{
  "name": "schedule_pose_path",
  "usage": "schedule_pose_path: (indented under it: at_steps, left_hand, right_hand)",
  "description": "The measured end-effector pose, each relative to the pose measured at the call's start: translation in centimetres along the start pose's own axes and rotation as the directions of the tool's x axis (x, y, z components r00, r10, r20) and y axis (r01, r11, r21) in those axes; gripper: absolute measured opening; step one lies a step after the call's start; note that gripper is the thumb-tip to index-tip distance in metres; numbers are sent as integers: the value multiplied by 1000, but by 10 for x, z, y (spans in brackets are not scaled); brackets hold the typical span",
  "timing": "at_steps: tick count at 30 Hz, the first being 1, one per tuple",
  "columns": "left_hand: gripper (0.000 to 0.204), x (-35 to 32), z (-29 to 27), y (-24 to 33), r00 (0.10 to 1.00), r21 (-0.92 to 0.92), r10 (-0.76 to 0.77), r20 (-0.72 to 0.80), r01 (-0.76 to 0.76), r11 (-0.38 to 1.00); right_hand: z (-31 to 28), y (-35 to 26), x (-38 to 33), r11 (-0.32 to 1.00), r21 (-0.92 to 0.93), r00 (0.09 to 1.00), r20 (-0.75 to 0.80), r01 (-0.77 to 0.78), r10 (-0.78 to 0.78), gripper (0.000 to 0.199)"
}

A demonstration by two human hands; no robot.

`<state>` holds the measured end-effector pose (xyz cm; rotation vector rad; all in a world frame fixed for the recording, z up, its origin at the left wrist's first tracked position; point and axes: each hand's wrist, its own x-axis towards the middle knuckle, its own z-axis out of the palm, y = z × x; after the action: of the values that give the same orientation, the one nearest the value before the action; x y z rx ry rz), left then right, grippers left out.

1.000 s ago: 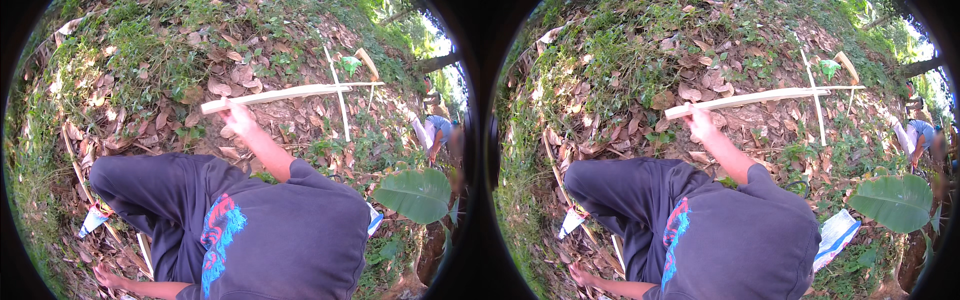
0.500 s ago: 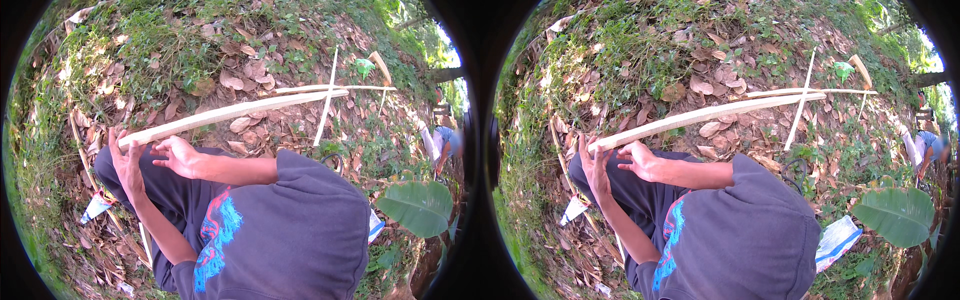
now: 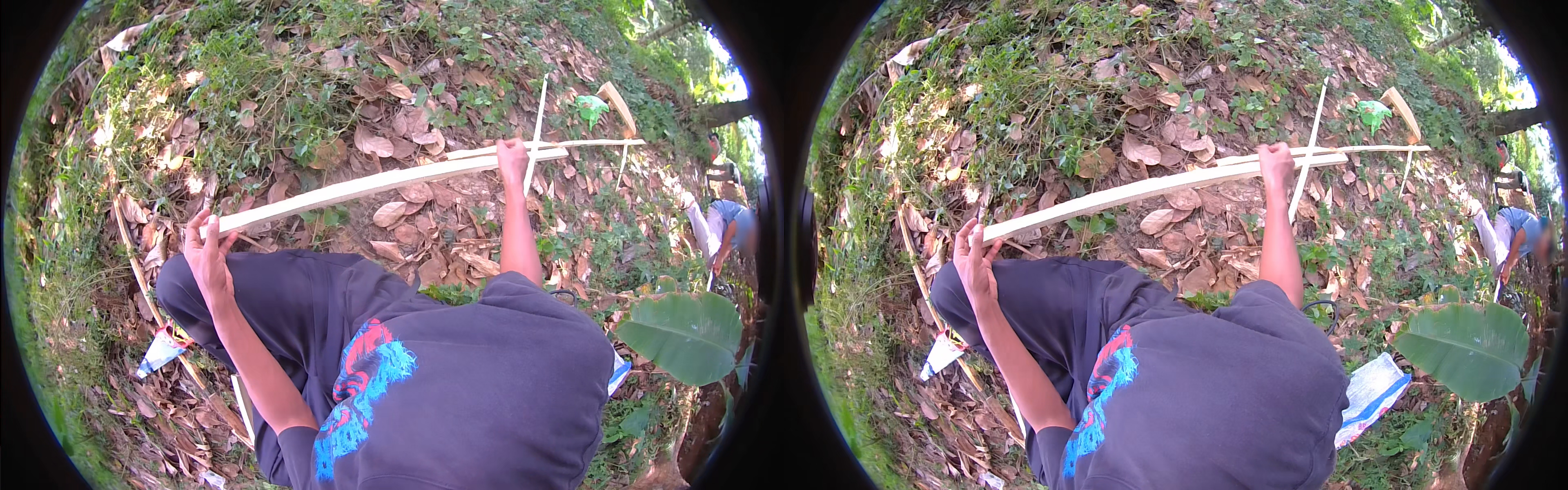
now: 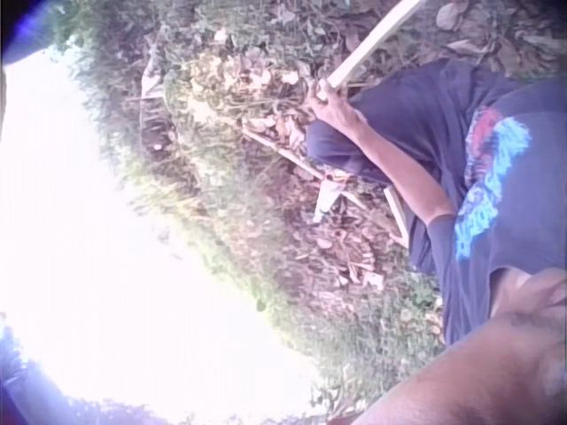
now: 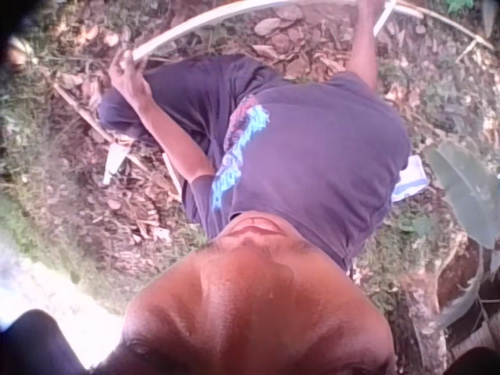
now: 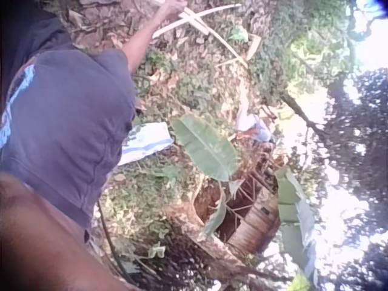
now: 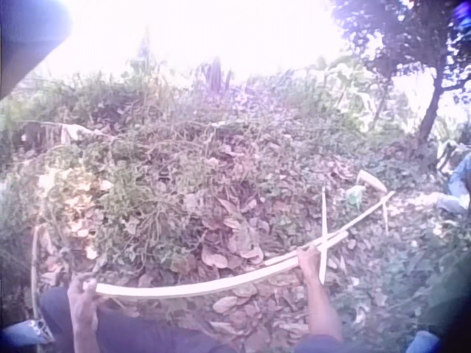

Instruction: The person sits cross-legged on the ground and uses a red-handled saw to cut a long bamboo pole into smaller sections. They hold the bamboo with one hand and saw with the other, periodically adjusting the pole's position to complete the cuts.

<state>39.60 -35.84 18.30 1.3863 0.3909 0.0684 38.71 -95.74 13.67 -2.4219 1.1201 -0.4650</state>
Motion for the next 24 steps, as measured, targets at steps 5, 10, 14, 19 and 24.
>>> schedule_pose_path:
  at_steps: [5,10,14,19,24]
  left_hand:
    - [41,17,2,4,999,114,-33,29,29,993]
    - [70,24,11,-12,994,635,57,96,-105,765]
    - [57,21,-2,-17,998,416,59,35,-68,907]
    - [46,-4,4,0,989,273,14,149,-54,961]
    - [50,-53,44,43,957,388,47,287,-160,908]
  right_hand:
    - [25,117,-1,805,-339,866,-70,-488,495,70]
    - [49,259,20,852,67,833,264,-519,486,42]
    - [60,169,-1,762,392,853,322,-515,411,27]
    - [93,17,-14,439,776,874,290,-453,390,34]
    - [116,-129,-110,265,743,778,513,-614,363,64]
